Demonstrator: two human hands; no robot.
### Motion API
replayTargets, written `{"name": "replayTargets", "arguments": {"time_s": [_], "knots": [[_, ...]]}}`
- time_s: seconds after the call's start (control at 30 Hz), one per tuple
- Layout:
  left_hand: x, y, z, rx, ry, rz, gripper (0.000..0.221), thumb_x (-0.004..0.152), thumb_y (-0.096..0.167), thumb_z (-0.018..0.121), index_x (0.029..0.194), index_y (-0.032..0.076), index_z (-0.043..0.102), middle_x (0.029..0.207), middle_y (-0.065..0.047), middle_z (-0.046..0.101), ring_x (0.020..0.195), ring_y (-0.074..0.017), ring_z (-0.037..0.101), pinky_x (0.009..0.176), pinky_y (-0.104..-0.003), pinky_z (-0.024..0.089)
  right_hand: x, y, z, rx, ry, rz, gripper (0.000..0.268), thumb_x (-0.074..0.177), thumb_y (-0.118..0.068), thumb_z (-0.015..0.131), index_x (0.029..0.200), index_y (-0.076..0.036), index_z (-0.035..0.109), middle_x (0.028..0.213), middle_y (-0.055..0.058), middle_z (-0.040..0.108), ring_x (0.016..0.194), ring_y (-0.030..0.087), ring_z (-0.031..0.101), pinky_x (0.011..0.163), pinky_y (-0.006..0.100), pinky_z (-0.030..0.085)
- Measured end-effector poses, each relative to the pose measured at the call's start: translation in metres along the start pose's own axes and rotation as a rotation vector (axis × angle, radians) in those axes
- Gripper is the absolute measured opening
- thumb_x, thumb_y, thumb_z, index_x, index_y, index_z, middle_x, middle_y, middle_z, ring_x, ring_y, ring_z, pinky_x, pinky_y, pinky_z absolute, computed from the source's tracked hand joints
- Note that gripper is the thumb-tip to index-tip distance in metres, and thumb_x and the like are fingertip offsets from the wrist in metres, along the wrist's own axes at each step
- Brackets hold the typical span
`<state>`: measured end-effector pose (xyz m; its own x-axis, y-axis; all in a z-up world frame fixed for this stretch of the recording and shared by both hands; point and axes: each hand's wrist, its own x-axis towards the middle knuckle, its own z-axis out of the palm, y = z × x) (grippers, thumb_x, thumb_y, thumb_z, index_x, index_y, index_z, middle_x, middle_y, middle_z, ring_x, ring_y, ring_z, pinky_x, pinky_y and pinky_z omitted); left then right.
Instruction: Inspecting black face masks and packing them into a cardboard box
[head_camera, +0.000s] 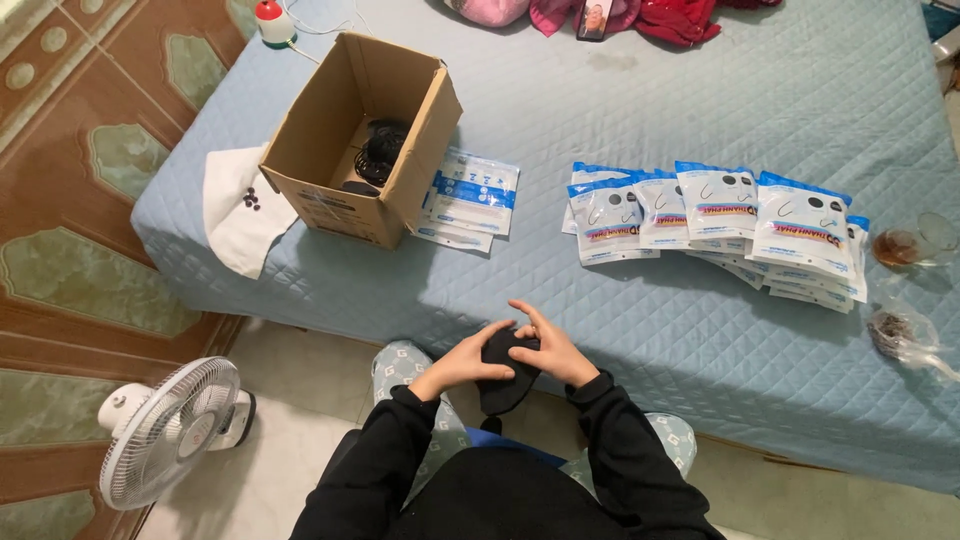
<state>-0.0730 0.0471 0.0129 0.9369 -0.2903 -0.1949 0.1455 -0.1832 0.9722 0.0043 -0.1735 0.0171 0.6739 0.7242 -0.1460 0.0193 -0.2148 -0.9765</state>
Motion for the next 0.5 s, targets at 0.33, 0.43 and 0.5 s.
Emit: {"name": "replayTargets", "arguments": {"time_s": [0.33, 0.43, 0.5], "knots": [[-0.009, -0.076, -0.013, -0.658, 0.163, -0.142, 0.061, 0.067, 0.004, 0.096, 0.124, 0.007, 0.073, 0.107, -0.009, 0.076, 0.093, -0.0187, 0.067, 0.078, -0.034, 0.06, 0.087, -0.004, 0.013, -0.254, -0.086, 0.011, 0.059, 0.093, -0.03, 0.072, 0.148, -0.018, 0.053, 0.103, 0.009, 0.075, 0.092, 0.025, 0.071, 0.086, 0.041, 0.055], [-0.016, -0.102, -0.018, -0.717, 0.239, -0.162, 0.055, 0.066, 0.002, 0.094, 0.117, 0.004, 0.074, 0.099, -0.01, 0.076, 0.088, -0.0211, 0.07, 0.073, -0.036, 0.061, 0.142, 0.019, -0.006, -0.446, 0.11, -0.048, 0.045, 0.097, -0.041, 0.07, 0.132, -0.013, 0.069, 0.114, 0.013, 0.075, 0.109, 0.033, 0.069, 0.095, 0.043, 0.054], [-0.027, -0.116, -0.02, -0.868, 0.192, -0.349, 0.073, 0.072, 0.014, 0.086, 0.138, 0.0, 0.058, 0.126, -0.015, 0.067, 0.112, -0.0257, 0.065, 0.093, -0.036, 0.051, 0.179, 0.019, -0.017, -0.697, 0.228, -0.074, 0.041, 0.1, -0.037, 0.061, 0.131, -0.01, 0.069, 0.131, 0.011, 0.068, 0.121, 0.031, 0.061, 0.1, 0.045, 0.048]]}}
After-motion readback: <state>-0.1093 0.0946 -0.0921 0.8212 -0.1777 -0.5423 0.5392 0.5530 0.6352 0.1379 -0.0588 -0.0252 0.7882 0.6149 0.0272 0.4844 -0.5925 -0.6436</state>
